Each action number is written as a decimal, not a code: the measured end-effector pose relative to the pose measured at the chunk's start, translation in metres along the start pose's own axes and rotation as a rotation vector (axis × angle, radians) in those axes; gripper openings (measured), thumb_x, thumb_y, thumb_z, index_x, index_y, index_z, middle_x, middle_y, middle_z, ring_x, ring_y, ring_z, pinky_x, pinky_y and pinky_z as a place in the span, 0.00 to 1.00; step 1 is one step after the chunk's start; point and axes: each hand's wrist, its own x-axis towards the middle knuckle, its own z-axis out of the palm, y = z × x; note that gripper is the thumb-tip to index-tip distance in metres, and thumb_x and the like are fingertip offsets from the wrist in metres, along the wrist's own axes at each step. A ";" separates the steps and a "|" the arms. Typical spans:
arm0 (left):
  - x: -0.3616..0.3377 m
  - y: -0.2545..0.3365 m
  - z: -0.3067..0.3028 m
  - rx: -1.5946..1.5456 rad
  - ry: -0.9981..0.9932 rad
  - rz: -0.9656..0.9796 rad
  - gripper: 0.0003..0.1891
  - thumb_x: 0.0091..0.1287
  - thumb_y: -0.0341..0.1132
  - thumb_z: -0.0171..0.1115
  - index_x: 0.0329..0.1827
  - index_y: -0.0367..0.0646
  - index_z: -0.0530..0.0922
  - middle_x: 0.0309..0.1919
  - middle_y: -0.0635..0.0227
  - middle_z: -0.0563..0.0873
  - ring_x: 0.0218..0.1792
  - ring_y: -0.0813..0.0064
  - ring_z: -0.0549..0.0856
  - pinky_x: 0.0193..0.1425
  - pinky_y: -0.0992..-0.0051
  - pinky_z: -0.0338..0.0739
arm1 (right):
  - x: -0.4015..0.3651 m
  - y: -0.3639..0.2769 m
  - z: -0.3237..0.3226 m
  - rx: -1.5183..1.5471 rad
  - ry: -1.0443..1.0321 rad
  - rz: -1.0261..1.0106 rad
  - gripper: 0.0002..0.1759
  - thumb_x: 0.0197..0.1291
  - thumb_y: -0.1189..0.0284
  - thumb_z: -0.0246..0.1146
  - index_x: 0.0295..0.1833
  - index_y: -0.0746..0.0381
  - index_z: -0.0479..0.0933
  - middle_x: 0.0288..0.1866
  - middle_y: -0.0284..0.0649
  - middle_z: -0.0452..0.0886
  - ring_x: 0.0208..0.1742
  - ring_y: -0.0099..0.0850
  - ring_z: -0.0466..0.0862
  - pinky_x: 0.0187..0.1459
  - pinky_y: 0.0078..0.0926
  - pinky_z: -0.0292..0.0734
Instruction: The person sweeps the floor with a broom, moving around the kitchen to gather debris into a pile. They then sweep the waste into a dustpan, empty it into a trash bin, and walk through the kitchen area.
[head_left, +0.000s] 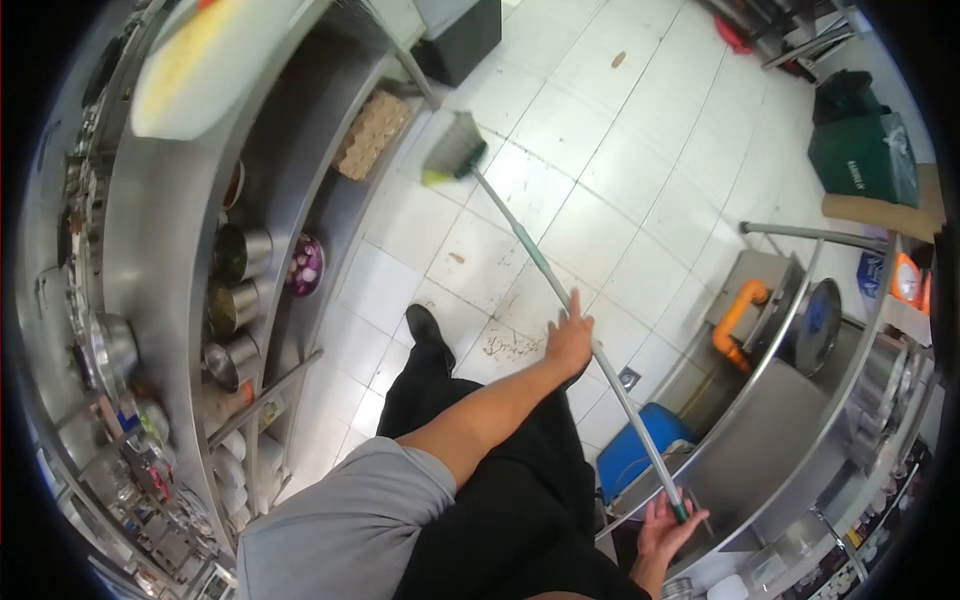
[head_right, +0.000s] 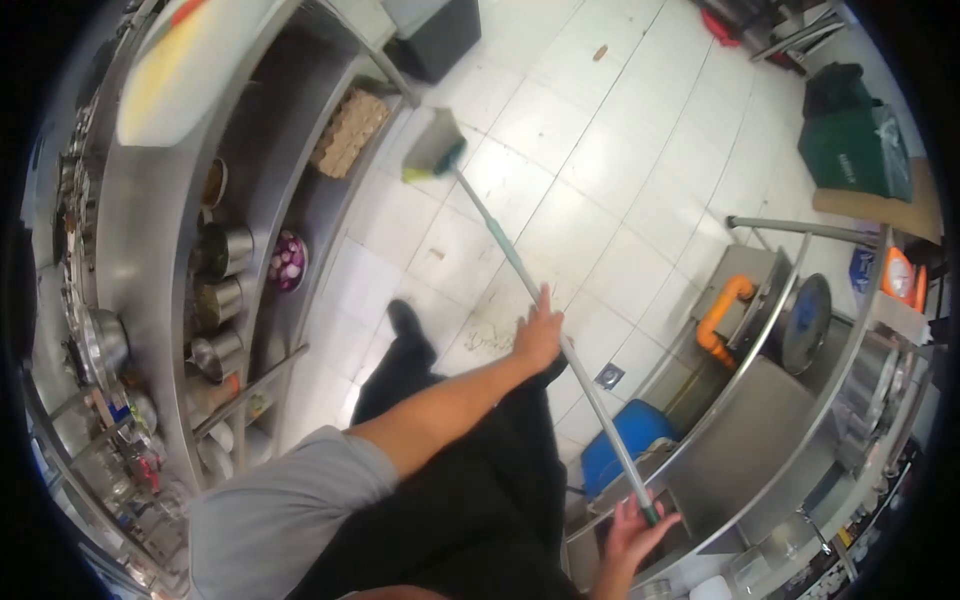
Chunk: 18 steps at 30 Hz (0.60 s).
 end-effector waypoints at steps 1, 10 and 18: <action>-0.009 0.020 -0.007 0.030 -0.018 0.091 0.19 0.68 0.42 0.72 0.55 0.42 0.82 0.82 0.42 0.62 0.70 0.40 0.76 0.73 0.37 0.71 | -0.019 -0.026 -0.007 -0.030 -0.045 -0.059 0.31 0.71 0.32 0.60 0.48 0.51 0.80 0.59 0.40 0.89 0.57 0.46 0.90 0.45 0.58 0.90; -0.144 0.036 -0.121 -0.112 0.027 0.174 0.13 0.63 0.38 0.74 0.45 0.45 0.82 0.49 0.53 0.81 0.52 0.48 0.86 0.58 0.47 0.79 | -0.110 -0.157 0.039 -0.004 -0.514 -0.398 0.27 0.78 0.42 0.58 0.42 0.55 0.80 0.46 0.44 0.86 0.57 0.50 0.88 0.33 0.53 0.96; -0.153 -0.155 -0.160 0.063 0.145 -0.278 0.15 0.68 0.43 0.71 0.50 0.44 0.82 0.54 0.53 0.84 0.52 0.46 0.88 0.54 0.48 0.84 | -0.191 -0.014 0.203 -0.295 -1.153 -0.273 0.27 0.83 0.50 0.54 0.37 0.62 0.72 0.33 0.46 0.75 0.49 0.52 0.85 0.38 0.56 0.95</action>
